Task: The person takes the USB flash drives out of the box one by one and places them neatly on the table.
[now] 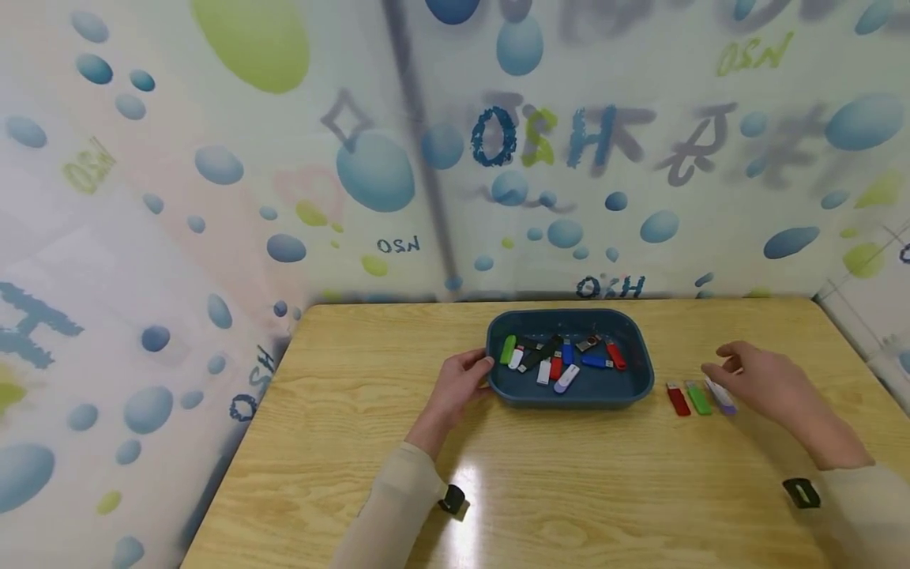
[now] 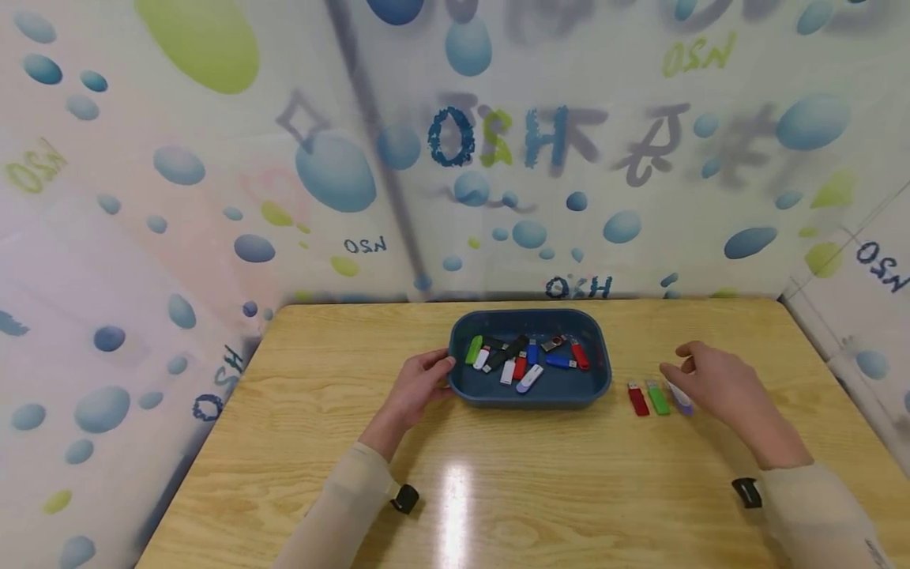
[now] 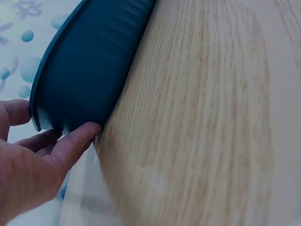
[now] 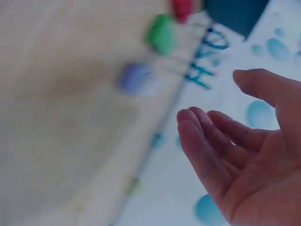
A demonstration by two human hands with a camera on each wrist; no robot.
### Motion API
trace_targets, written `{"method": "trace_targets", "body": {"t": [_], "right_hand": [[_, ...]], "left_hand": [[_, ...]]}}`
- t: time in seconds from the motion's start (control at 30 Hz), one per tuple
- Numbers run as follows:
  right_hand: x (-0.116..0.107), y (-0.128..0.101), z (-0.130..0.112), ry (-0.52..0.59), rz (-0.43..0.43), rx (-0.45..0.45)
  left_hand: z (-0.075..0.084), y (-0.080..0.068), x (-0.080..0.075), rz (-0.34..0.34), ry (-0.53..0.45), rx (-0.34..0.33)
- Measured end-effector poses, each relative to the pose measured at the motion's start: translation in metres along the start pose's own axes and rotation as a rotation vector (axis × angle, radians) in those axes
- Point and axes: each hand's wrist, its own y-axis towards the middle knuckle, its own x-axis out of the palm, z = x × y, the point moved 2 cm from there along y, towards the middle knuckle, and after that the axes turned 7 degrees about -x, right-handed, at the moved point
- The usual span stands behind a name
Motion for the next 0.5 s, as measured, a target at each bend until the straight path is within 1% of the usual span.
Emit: {"method": "trace_targets", "body": {"t": [0.13,0.27,0.37,0.5], "right_hand": [[-0.008,0.003,-0.029,0.036,0.052,-0.059],[-0.01,0.01,-0.062,0.082,0.087,-0.133],[-0.008,0.016,-0.084,0.106,0.091,-0.156],[0.0,0.026,-0.107,0.118,0.1,-0.166]], "left_hand": [[-0.001,0.001,0.0,-0.013,0.004,-0.003],[-0.001,0.001,0.0,-0.013,0.005,0.0],[0.0,0.0,0.0,-0.008,0.011,-0.001],[0.001,-0.001,-0.001,-0.003,0.011,-0.005]]}}
